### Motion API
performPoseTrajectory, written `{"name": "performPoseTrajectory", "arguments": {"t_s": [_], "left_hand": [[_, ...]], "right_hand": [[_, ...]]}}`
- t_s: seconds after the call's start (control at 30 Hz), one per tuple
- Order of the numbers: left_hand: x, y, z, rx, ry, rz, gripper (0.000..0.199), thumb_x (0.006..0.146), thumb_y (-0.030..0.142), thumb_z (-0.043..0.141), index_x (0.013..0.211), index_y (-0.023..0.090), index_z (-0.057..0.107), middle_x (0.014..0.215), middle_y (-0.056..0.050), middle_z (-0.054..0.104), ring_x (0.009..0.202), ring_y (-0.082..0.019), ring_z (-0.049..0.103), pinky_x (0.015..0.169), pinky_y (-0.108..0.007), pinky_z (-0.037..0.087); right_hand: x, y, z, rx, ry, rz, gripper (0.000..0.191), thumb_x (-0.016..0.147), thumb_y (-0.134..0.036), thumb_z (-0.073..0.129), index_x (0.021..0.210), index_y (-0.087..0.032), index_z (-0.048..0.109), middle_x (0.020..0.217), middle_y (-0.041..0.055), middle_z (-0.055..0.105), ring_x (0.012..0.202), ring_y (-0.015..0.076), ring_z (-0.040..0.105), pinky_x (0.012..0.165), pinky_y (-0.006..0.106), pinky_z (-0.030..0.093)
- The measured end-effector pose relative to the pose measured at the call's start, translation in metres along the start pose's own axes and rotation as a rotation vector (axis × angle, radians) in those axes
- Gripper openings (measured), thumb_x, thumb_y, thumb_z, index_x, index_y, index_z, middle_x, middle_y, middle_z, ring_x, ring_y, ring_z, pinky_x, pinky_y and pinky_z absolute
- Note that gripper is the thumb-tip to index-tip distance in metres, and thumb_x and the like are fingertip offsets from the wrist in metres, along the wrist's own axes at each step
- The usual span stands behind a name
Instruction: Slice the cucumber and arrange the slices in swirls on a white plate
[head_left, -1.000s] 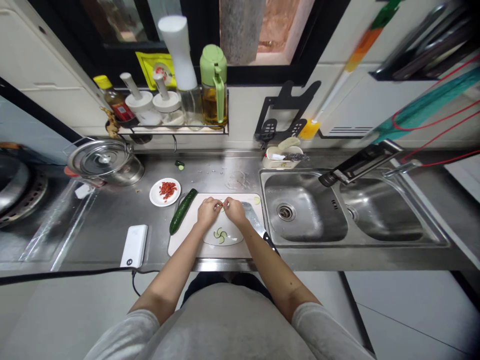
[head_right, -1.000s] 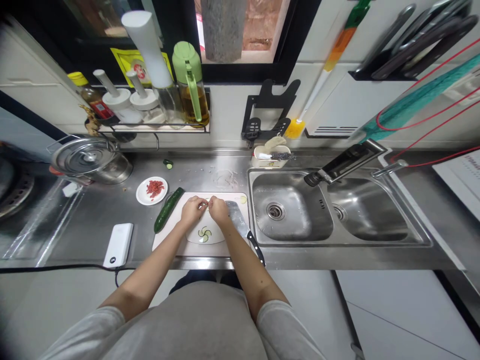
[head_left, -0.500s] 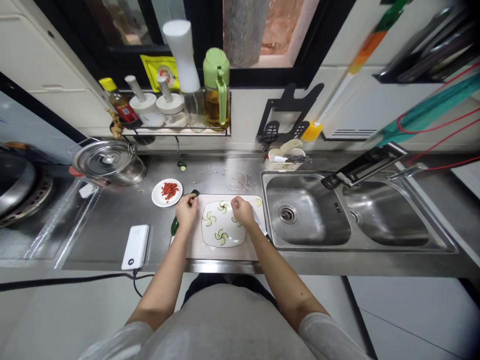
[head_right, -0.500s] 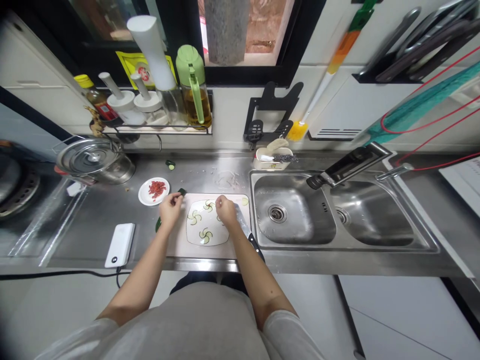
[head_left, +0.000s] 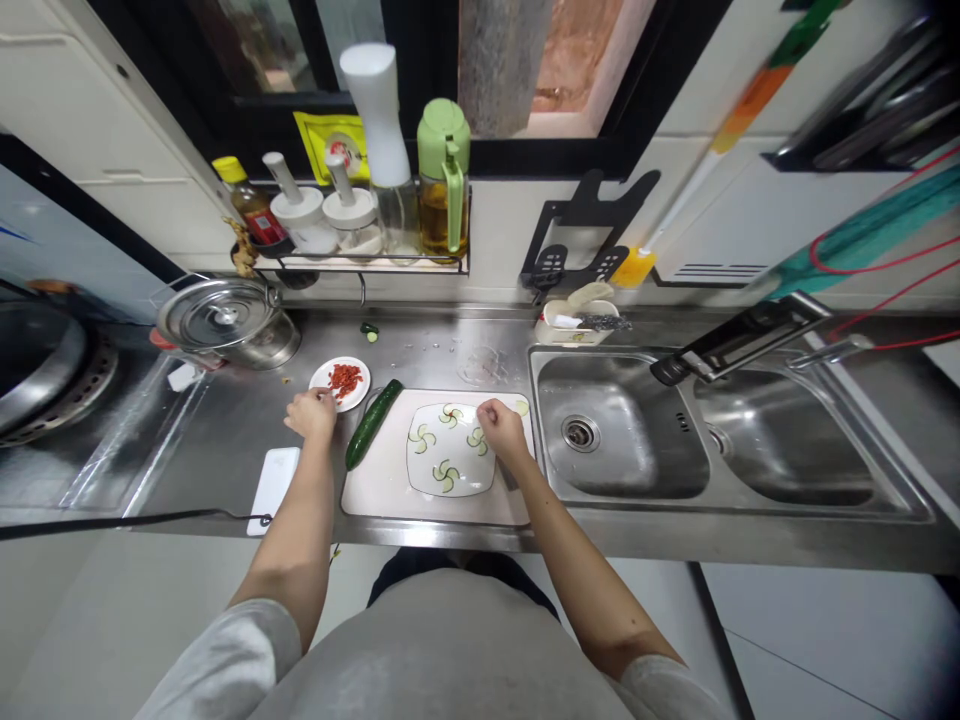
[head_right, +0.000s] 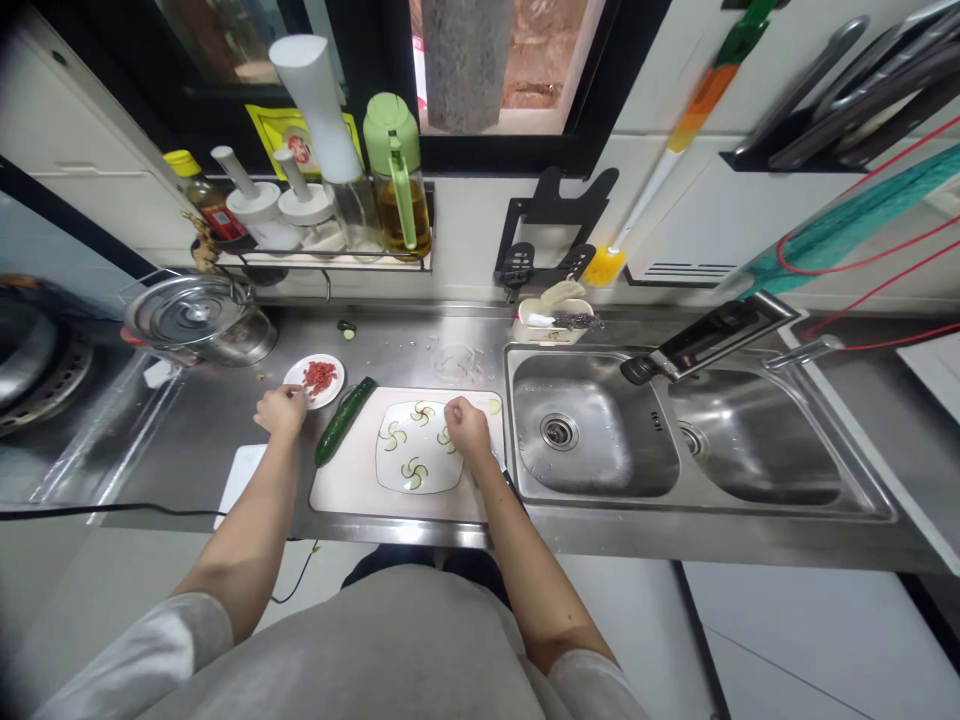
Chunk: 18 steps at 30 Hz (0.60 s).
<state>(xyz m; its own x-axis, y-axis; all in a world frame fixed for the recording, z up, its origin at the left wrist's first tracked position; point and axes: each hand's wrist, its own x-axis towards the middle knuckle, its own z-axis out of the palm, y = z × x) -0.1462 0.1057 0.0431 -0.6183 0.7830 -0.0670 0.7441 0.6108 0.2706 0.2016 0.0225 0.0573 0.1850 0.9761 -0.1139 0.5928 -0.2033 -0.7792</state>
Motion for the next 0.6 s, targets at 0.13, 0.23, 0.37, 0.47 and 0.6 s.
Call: {"name": "performPoseTrajectory", "arguments": {"t_s": [0.13,0.23,0.37,0.47,0.6], "left_hand": [[0.0071,0.0038,0.0032,0.057,-0.05,0.064,0.028,0.079,0.035,0.057,0.102,0.026,0.072,0.114,-0.016,0.06,0.109,-0.034,0.049,0.091,-0.05,0.035],[0.0098,0.0059,0.0056,0.08,-0.082,0.1,0.026,0.076,0.034,0.06,0.098,0.026,0.073,0.115,-0.015,0.06,0.107,-0.033,0.05,0.091,-0.05,0.035],[0.0119,0.0066,0.0075,0.096,-0.077,0.097,0.025,0.078,0.034,0.058,0.096,0.026,0.073,0.116,-0.015,0.061,0.107,-0.034,0.052,0.089,-0.05,0.036],[0.0121,0.0047,0.0068,0.057,-0.058,0.063,0.024,0.08,0.037,0.057,0.094,0.025,0.073,0.112,-0.015,0.063,0.105,-0.033,0.055,0.087,-0.048,0.039],[0.0079,0.0009,0.0029,-0.076,-0.012,-0.01,0.022,0.079,0.035,0.058,0.095,0.027,0.072,0.106,-0.011,0.067,0.099,-0.029,0.059,0.085,-0.042,0.042]], "right_hand": [[-0.0015,0.0029,-0.0038,-0.001,0.002,0.001,0.023,0.082,-0.036,0.046,0.081,-0.02,0.063,0.055,-0.0043,0.048,0.055,0.013,0.044,0.054,0.022,0.03],[-0.0033,0.0032,-0.0064,-0.006,0.001,0.004,0.023,0.082,-0.035,0.046,0.081,-0.019,0.063,0.056,-0.0039,0.049,0.056,0.013,0.045,0.055,0.023,0.03],[-0.0059,0.0043,-0.0092,-0.013,0.003,0.009,0.022,0.082,-0.033,0.046,0.079,-0.019,0.063,0.056,-0.0038,0.049,0.056,0.0126,0.046,0.055,0.022,0.031],[-0.0067,0.0065,-0.0094,-0.011,0.01,0.011,0.022,0.081,-0.033,0.046,0.078,-0.02,0.063,0.056,-0.0035,0.05,0.055,0.0124,0.046,0.055,0.022,0.031],[-0.0056,0.0095,-0.0081,-0.008,0.024,0.013,0.022,0.081,-0.034,0.047,0.079,-0.019,0.063,0.058,-0.003,0.051,0.055,0.0125,0.046,0.054,0.022,0.031]]}}
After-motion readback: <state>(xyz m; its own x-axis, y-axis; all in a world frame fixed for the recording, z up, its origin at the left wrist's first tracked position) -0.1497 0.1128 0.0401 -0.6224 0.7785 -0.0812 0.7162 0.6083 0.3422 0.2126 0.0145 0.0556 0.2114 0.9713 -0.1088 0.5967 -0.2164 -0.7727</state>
